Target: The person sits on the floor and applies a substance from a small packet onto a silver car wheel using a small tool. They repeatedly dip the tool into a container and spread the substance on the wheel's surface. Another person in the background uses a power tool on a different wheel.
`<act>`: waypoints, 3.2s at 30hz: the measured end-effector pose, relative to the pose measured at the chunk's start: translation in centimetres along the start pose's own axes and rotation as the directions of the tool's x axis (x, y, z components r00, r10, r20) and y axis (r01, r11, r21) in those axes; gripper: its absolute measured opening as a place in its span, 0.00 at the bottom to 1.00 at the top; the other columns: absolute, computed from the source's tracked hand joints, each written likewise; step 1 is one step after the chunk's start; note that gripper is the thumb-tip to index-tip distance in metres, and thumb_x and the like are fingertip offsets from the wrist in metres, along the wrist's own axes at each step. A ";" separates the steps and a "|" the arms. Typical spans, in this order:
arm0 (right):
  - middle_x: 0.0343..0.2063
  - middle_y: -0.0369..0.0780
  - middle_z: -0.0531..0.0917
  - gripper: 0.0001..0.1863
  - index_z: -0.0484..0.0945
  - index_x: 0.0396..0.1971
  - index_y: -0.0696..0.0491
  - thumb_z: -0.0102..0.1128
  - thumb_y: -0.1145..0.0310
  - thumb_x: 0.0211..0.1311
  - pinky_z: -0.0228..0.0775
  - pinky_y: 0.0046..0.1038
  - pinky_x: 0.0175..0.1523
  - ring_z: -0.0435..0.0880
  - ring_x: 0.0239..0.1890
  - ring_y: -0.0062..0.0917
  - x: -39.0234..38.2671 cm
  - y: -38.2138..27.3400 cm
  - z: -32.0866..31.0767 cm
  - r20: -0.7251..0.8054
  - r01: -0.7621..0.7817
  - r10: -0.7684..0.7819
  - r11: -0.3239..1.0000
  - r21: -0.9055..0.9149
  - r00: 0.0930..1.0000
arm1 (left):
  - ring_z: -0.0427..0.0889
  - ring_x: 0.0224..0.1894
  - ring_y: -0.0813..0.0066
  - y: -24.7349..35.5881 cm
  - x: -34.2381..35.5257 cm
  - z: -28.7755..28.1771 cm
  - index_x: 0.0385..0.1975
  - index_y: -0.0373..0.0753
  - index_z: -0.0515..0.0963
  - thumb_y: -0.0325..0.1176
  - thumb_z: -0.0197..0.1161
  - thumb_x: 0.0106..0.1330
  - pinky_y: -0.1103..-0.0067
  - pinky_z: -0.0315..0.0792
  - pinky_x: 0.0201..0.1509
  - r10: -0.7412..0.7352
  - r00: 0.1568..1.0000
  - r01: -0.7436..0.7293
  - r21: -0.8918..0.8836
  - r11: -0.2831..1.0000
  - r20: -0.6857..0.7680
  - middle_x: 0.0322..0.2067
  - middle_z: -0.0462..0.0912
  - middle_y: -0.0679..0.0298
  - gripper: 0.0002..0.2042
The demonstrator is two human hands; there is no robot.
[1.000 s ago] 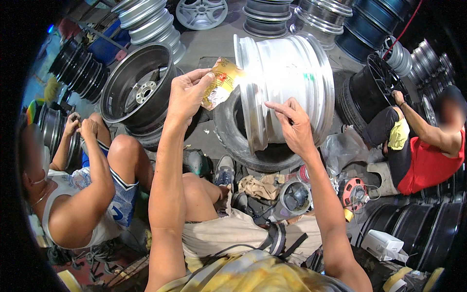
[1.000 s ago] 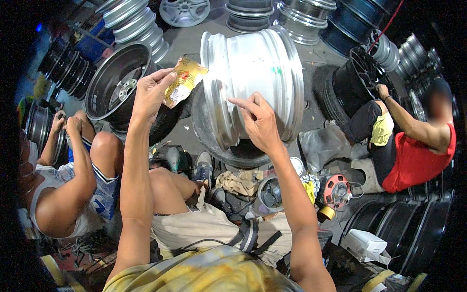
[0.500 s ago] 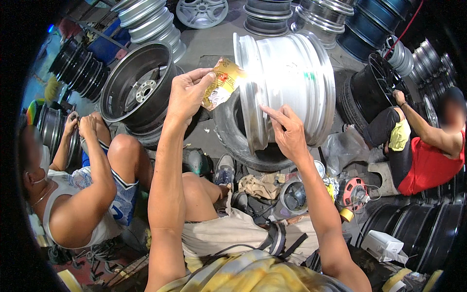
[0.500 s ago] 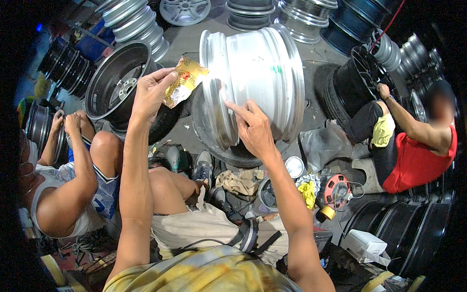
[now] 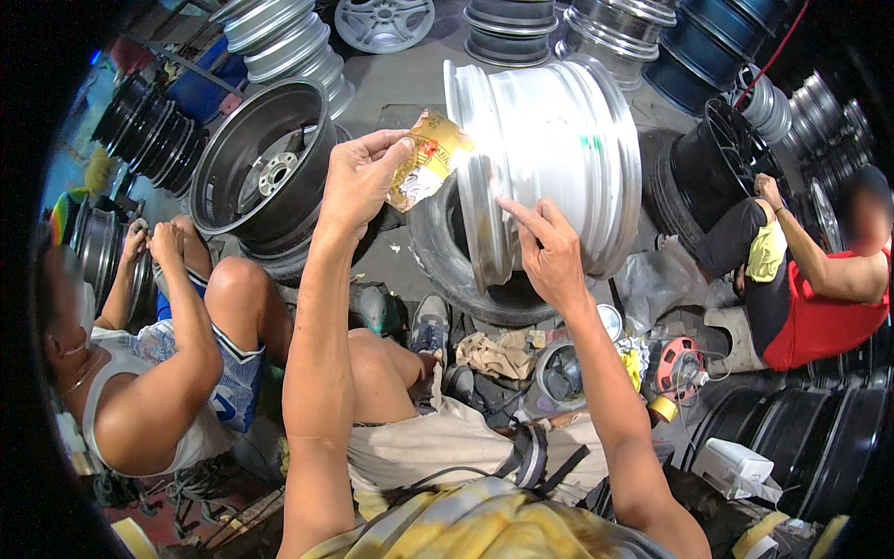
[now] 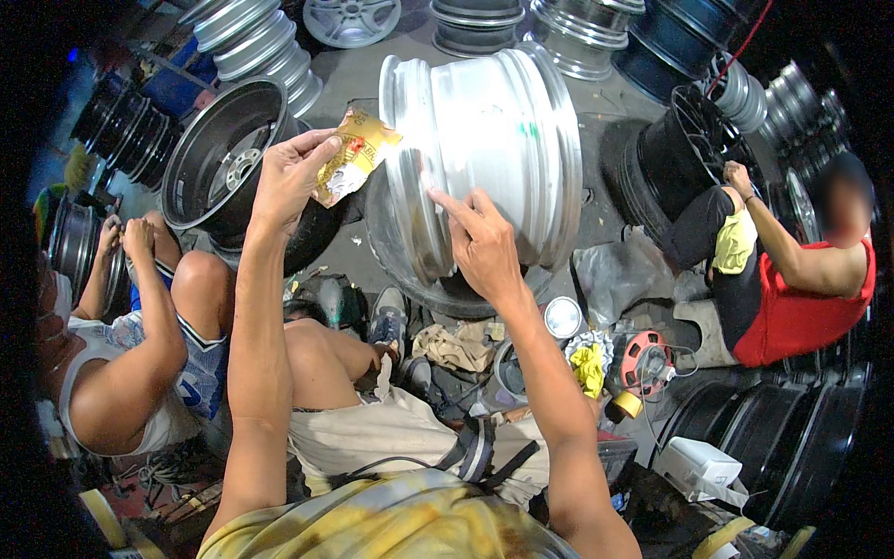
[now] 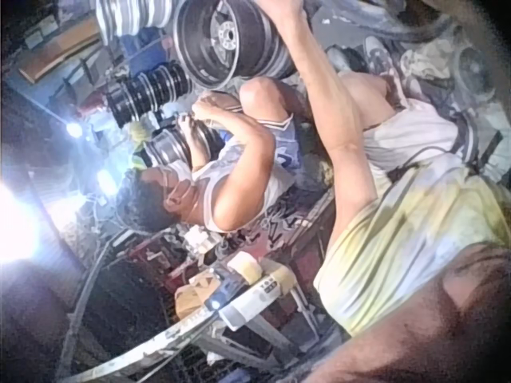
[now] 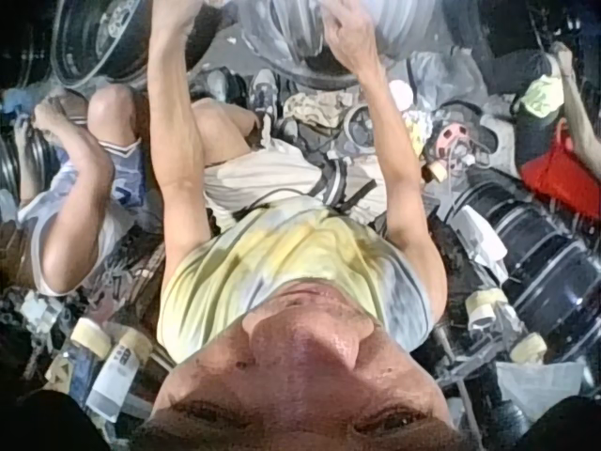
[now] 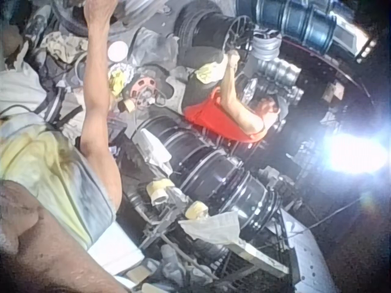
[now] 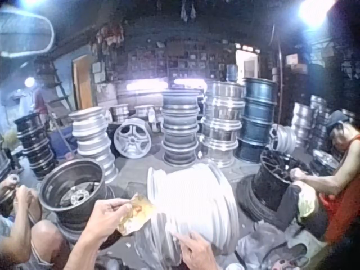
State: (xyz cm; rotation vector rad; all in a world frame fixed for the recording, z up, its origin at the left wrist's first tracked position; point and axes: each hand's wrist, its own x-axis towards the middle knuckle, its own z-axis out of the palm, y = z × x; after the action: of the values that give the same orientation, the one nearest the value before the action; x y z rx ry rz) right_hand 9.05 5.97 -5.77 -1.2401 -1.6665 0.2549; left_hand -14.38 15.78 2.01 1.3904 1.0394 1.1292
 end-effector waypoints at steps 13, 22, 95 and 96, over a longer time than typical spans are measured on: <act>0.27 0.45 0.74 0.15 0.85 0.46 0.51 0.55 0.80 0.62 0.72 0.39 0.38 0.79 0.29 0.40 6.0 -0.2 0.1 -0.004 0.083 -0.084 0.991 -0.108 0.996 | 0.82 0.36 0.83 0.0 -0.1 -0.2 0.48 0.25 0.81 0.28 0.64 0.68 0.85 0.76 0.39 0.005 1.000 -0.005 0.029 1.000 -0.018 0.37 0.86 0.59 0.14; 0.27 0.46 0.75 0.14 0.85 0.45 0.52 0.54 0.78 0.63 0.70 0.40 0.37 0.78 0.28 0.42 5.2 -0.7 -1.0 -0.026 0.068 -0.071 0.991 -0.111 0.997 | 0.83 0.35 0.81 -0.9 0.9 -1.2 0.46 0.27 0.83 0.31 0.66 0.68 0.84 0.76 0.41 0.048 0.997 -0.040 0.114 0.993 -0.063 0.37 0.86 0.61 0.13; 0.32 0.52 0.85 0.15 0.83 0.31 0.55 0.66 0.57 0.56 0.75 0.47 0.43 0.85 0.38 0.50 -53.9 3.6 2.3 -0.174 -0.954 0.978 0.060 -0.294 0.115 | 0.86 0.46 0.71 -3.0 -2.4 -9.2 0.50 0.26 0.79 0.28 0.60 0.71 0.78 0.82 0.48 -0.080 0.996 0.078 -0.100 0.992 -0.023 0.48 0.84 0.54 0.13; 0.32 0.52 0.85 0.15 0.83 0.31 0.55 0.66 0.57 0.55 0.75 0.47 0.42 0.84 0.38 0.50 -53.7 4.0 2.8 -0.165 -0.958 0.978 0.075 -0.276 0.125 | 0.86 0.46 0.71 -3.1 -2.3 -9.5 0.50 0.26 0.79 0.28 0.60 0.72 0.78 0.82 0.49 -0.098 0.995 0.096 -0.126 0.987 -0.010 0.48 0.84 0.54 0.13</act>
State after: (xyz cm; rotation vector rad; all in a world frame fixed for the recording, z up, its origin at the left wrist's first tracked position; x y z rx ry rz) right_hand 7.71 -34.85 -41.01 -2.5474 -0.5571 0.8807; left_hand -24.25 15.67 -0.94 1.2202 1.0192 1.1162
